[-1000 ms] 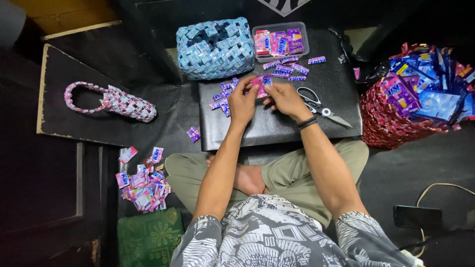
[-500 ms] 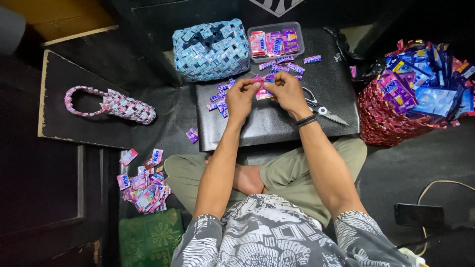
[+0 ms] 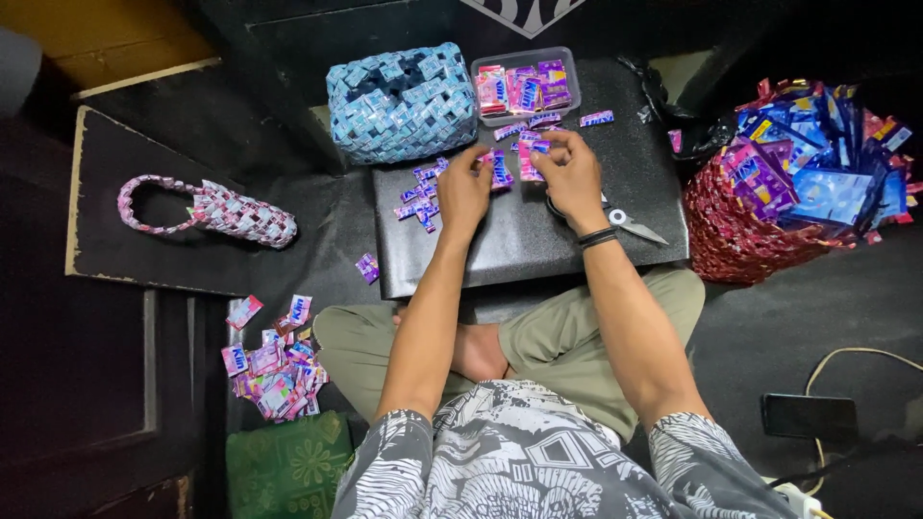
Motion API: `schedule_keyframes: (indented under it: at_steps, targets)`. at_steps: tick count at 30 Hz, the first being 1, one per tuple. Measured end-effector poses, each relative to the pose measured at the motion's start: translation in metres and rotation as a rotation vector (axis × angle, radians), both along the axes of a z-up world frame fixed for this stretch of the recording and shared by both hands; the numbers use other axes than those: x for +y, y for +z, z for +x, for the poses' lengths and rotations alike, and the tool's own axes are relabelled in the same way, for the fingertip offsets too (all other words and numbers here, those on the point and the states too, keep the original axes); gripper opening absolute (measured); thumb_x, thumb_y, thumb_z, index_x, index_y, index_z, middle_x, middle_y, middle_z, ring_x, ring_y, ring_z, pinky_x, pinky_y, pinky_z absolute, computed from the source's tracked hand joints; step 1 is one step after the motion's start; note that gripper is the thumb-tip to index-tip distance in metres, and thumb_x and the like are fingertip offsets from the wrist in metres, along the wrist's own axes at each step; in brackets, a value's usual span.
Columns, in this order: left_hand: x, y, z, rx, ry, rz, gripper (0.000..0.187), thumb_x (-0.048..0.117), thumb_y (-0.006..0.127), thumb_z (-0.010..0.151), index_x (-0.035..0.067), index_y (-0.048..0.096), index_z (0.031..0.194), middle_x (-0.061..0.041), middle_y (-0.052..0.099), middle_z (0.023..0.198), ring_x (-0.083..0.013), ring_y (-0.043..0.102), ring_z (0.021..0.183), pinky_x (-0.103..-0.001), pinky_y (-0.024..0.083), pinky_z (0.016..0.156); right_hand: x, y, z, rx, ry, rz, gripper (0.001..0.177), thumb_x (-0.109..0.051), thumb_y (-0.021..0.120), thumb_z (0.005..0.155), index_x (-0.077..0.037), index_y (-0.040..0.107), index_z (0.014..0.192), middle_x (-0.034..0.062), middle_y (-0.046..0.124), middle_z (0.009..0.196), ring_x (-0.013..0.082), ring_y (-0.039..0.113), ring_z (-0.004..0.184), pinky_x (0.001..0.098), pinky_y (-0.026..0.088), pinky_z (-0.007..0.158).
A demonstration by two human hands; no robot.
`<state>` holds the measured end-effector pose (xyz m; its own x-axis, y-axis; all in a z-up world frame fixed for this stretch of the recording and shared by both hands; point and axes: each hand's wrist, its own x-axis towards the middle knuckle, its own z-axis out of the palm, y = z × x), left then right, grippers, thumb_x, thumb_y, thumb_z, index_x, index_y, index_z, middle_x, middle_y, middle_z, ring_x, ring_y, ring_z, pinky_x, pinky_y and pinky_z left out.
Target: A person is sitting on the floor weaving together small purple and blue snack packets to create a decorative craft item, occasionally using scissors to trim.
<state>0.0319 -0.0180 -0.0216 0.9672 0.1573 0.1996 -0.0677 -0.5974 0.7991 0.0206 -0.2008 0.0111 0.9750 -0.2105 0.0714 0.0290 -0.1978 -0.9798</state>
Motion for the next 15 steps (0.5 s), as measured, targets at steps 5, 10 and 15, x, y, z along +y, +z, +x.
schedule_keyframes:
  at_steps: [5, 10, 15]
  targets:
    - [0.002, -0.003, 0.001, 0.031, -0.034, 0.156, 0.034, 0.023, 0.071, 0.090, 0.015, 0.070, 0.123, -0.016, 0.072, 0.105, -0.0416, 0.072, 0.099, -0.056, 0.057, 0.089, 0.001, 0.007, -0.006, 0.033, 0.041, 0.040, 0.035, -0.012, 0.080, 0.087, -0.008, 0.066, 0.120, 0.0077, 0.072, 0.084, 0.0098, 0.062, 0.057, 0.0179, 0.054, 0.041]
    - [0.000, 0.023, -0.021, 0.079, 0.007, 0.168, 0.035, 0.037, 0.064, 0.096, 0.020, 0.068, 0.127, -0.008, 0.064, 0.122, -0.0419, 0.071, 0.102, -0.058, 0.056, 0.090, 0.002, -0.021, 0.000, 0.008, 0.080, 0.098, 0.029, -0.017, 0.083, 0.089, -0.005, 0.063, 0.105, 0.0082, 0.071, 0.081, 0.0087, 0.058, 0.054, 0.0183, 0.052, 0.041]
    - [-0.007, 0.001, -0.017, 0.062, -0.131, -0.413, 0.024, 0.029, 0.074, 0.093, 0.017, 0.078, 0.113, -0.010, 0.076, 0.094, -0.0286, 0.076, 0.089, -0.040, 0.060, 0.079, 0.014, -0.038, 0.009, -0.034, 0.112, 0.129, 0.017, -0.013, 0.083, 0.090, -0.006, 0.068, 0.089, 0.0080, 0.066, 0.067, 0.0134, 0.061, 0.045, 0.0205, 0.048, 0.037]
